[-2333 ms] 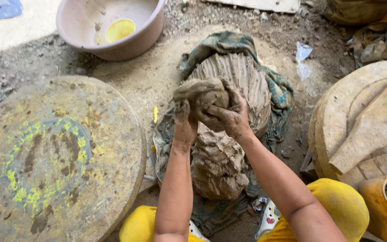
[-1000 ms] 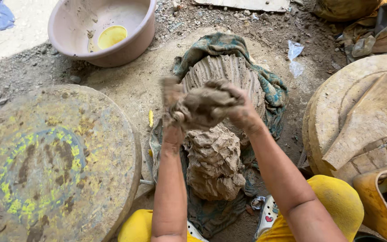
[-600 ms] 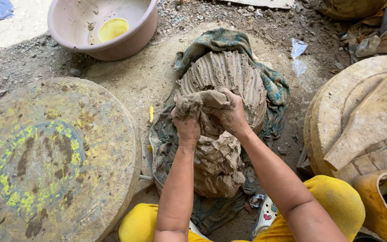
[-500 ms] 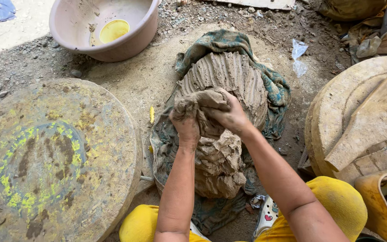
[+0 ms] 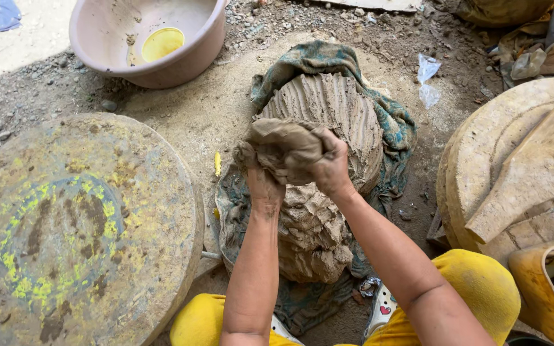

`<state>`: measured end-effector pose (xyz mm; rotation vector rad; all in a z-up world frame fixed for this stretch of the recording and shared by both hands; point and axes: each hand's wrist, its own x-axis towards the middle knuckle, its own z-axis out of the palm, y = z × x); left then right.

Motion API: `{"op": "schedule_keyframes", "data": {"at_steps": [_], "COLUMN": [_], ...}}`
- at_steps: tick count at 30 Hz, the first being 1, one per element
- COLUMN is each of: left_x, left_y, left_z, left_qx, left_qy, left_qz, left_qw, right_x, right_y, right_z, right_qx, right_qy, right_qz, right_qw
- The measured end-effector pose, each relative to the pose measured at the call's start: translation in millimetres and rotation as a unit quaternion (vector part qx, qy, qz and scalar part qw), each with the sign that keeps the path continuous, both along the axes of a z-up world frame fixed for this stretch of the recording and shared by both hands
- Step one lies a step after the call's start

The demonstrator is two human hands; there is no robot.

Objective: The person kneads a large mass of clay on the floor by repeatedly pulling small chunks away, folding them, and pressing them back into the main pile by hand.

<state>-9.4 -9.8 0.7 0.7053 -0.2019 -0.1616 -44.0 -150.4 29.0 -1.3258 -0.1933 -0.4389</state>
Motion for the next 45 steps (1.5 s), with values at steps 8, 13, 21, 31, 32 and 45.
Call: {"op": "schedule_keyframes", "data": {"at_steps": [8, 13, 21, 31, 32, 45], "left_x": [16, 4, 25, 39, 46, 48], "left_y": [39, 22, 13, 68, 72, 90], "left_z": [30, 2, -34, 26, 24, 9], "left_qx": [0.240, 0.270, 0.410, 0.080, 0.101, 0.121], "left_qy": [-0.192, -0.117, -0.148, -0.123, -0.101, -0.065], "left_qz": [0.090, -0.031, 0.141, 0.149, 0.191, 0.202], "left_qw": [0.948, 0.955, 0.889, 0.978, 0.971, 0.970], "right_x": [5, -3, -4, 12, 22, -46], "right_y": [-42, -30, -21, -38, -44, -17], "right_z": [27, 35, 26, 85, 96, -13], "right_qx": [0.110, 0.046, -0.337, -0.336, -0.326, -0.867], "right_qy": [0.130, 0.287, 0.010, 0.110, 0.084, 0.047], "right_qz": [-0.004, 0.002, -0.016, -0.166, -0.218, 0.169], "right_qw": [0.985, 0.957, 0.941, 0.920, 0.916, 0.466]}}
